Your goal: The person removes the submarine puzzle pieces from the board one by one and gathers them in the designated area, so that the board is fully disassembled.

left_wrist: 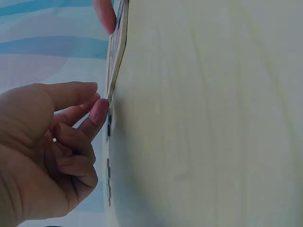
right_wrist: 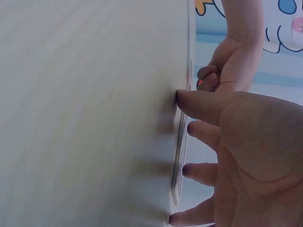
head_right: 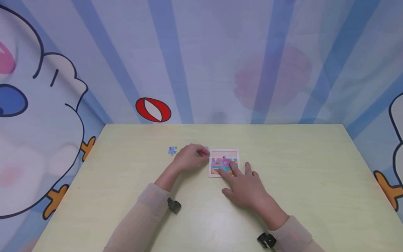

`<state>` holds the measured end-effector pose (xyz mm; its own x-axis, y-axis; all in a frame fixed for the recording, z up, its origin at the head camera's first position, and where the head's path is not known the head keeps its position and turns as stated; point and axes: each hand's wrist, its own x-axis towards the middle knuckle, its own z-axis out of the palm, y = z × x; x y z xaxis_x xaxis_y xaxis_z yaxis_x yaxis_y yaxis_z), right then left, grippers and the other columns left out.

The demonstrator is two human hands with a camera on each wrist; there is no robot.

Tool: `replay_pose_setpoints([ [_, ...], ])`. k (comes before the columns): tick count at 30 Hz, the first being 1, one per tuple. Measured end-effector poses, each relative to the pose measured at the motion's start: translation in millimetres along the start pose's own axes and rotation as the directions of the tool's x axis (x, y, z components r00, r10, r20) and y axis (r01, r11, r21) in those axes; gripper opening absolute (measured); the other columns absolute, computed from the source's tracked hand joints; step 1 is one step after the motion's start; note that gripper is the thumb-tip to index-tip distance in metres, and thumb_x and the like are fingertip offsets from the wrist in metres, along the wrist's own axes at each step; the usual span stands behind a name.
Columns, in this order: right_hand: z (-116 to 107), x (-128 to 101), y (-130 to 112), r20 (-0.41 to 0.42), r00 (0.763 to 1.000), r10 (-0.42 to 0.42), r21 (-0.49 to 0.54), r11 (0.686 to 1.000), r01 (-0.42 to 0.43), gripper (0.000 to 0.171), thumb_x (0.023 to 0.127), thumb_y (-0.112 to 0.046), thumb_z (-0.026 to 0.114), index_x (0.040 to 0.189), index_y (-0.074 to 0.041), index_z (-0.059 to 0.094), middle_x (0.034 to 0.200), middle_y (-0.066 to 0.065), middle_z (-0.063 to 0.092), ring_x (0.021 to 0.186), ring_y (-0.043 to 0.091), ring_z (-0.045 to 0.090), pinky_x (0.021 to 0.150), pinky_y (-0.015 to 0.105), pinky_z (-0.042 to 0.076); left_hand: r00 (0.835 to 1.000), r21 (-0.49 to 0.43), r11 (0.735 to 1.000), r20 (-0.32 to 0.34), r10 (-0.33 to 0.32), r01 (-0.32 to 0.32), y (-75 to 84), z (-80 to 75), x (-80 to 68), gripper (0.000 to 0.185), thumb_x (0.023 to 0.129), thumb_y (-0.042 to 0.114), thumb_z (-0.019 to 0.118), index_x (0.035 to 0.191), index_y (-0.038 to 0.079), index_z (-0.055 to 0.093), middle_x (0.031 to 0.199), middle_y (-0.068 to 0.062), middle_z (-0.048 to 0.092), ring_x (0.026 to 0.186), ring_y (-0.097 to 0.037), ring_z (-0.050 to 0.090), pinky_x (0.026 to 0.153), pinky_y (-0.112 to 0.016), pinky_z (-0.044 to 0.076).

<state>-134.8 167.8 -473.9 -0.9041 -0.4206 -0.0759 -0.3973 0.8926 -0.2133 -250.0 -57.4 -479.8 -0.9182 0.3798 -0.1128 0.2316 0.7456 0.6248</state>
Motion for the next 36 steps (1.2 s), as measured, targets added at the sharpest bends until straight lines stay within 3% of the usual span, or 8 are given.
replay_pose_setpoints([
  [6, -2, 2, -8, 0.007, 1.000, -0.012, 0.008, 1.000, 0.012, 0.058, 0.101, -0.038, 0.063, 0.156, -0.027, 0.049, 0.164, 0.022, 0.033, 0.132, 0.071, 0.035, 0.097, 0.072, 0.042, 0.999, 0.011, 0.999, 0.031, 0.039, -0.039, 3.3, 5.8, -0.2, 0.014, 0.096, 0.024, 0.074, 0.109, 0.021, 0.078, 0.092, 0.009, 0.069, 0.087, -0.011, 0.063, 0.080, -0.035, 0.051],
  [14, 0, 5, -11, 0.027, 1.000, 0.000, -0.026, 1.000, 0.001, 0.055, 0.103, -0.038, 0.060, 0.156, -0.028, 0.049, 0.163, 0.023, 0.035, 0.132, 0.070, 0.035, 0.098, 0.072, 0.040, 0.998, 0.043, 0.999, 0.052, 0.029, -0.031, 10.1, 7.9, -0.8, 0.022, 0.093, 0.026, 0.079, 0.114, 0.021, 0.078, 0.095, 0.009, 0.070, 0.090, -0.010, 0.064, 0.083, -0.035, 0.051],
  [21, -2, 6, -12, 0.049, 0.999, 0.003, -0.042, 0.999, -0.001, 0.056, 0.103, -0.039, 0.060, 0.157, -0.029, 0.048, 0.163, 0.022, 0.035, 0.134, 0.069, 0.035, 0.099, 0.071, 0.040, 0.999, 0.068, 0.998, 0.045, -0.013, 0.009, 13.7, 11.6, 0.8, 0.025, 0.092, 0.031, 0.081, 0.114, 0.022, 0.078, 0.091, 0.009, 0.067, 0.084, -0.012, 0.061, 0.077, -0.033, 0.049],
  [36, 0, 7, -13, 0.059, 0.998, 0.015, -0.020, 1.000, -0.014, 0.056, 0.103, -0.039, 0.059, 0.157, -0.030, 0.048, 0.163, 0.023, 0.034, 0.135, 0.069, 0.032, 0.094, 0.074, 0.042, 0.999, 0.034, 0.999, 0.030, -0.021, 0.020, 13.9, 13.9, 0.5, 0.022, 0.090, 0.029, 0.082, 0.109, 0.021, 0.075, 0.095, 0.008, 0.067, 0.088, -0.012, 0.061, 0.082, -0.034, 0.050],
])
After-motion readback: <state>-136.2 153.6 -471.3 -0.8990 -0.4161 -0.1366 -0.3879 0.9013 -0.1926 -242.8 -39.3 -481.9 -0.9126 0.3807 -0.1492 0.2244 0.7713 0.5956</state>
